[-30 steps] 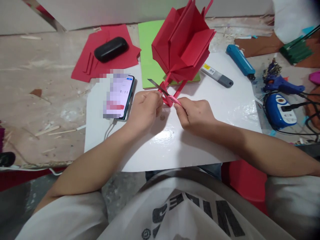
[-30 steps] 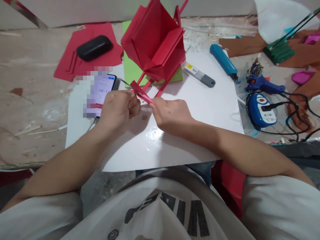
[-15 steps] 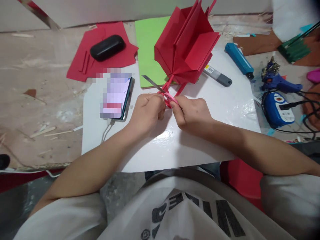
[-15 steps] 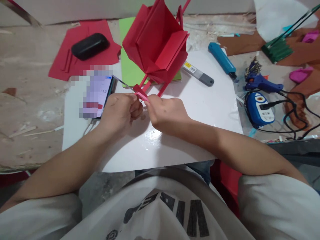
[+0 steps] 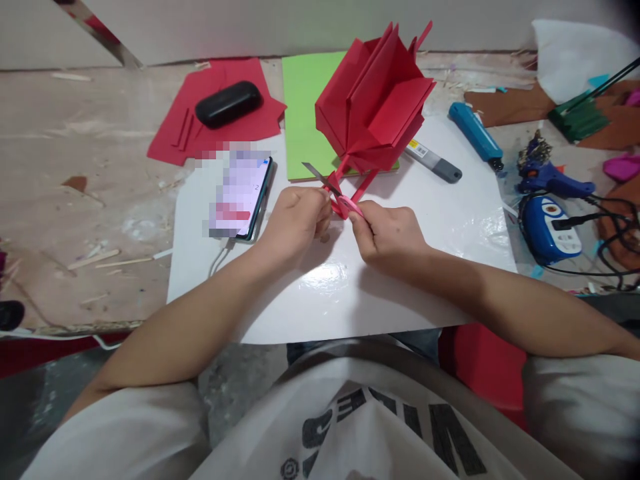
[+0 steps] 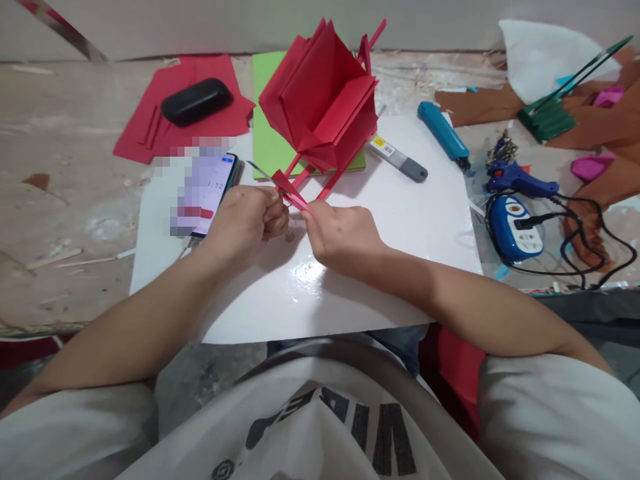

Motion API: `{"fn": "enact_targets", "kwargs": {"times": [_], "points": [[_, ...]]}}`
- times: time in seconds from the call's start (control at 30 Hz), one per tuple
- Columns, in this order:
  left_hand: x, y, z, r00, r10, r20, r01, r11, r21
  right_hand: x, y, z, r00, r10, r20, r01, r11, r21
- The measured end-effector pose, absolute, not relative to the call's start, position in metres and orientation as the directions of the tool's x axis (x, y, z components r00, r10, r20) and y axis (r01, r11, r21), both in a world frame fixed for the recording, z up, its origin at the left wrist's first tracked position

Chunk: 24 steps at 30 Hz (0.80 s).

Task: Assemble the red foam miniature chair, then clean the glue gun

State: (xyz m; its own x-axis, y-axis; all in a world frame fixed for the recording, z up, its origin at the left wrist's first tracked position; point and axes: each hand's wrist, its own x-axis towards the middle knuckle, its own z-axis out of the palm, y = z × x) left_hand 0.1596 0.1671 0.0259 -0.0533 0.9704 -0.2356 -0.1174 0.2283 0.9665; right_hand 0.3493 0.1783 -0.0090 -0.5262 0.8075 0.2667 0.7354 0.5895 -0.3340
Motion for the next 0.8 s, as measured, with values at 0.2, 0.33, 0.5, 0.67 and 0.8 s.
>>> {"fn": "enact_targets", "kwargs": {"times": [0.2,0.33,0.5,0.67,0.8], "points": [[0.162,0.164,0.027,0.006,0.978,-0.206,-0.112,0.206,0.972,0.342,0.178,-0.005,-0.505,0.835,0.216,0.758,0.55,-0.351],[0.162,0.163,0.027,-0.01,0.982,-0.187,-0.1,0.185,0.978,0.338,0.179,0.003,-0.514,0.838,0.184,0.762,0.544,-0.351],[0.161,0.166,0.024,-0.061,0.981,-0.185,-0.121,0.177,0.977,0.34,0.181,0.007,-0.535,0.828,0.17,0.758,0.559,-0.338],[0.159,0.169,0.021,-0.055,0.989,-0.141,-0.099,0.135,0.986,0.345,0.177,0.004,-0.529,0.825,0.202,0.761,0.566,-0.318],[0.157,0.17,0.021,-0.075,0.985,-0.152,-0.114,0.143,0.983,0.346,0.174,0.004,-0.523,0.827,0.204,0.774,0.562,-0.292]]}}
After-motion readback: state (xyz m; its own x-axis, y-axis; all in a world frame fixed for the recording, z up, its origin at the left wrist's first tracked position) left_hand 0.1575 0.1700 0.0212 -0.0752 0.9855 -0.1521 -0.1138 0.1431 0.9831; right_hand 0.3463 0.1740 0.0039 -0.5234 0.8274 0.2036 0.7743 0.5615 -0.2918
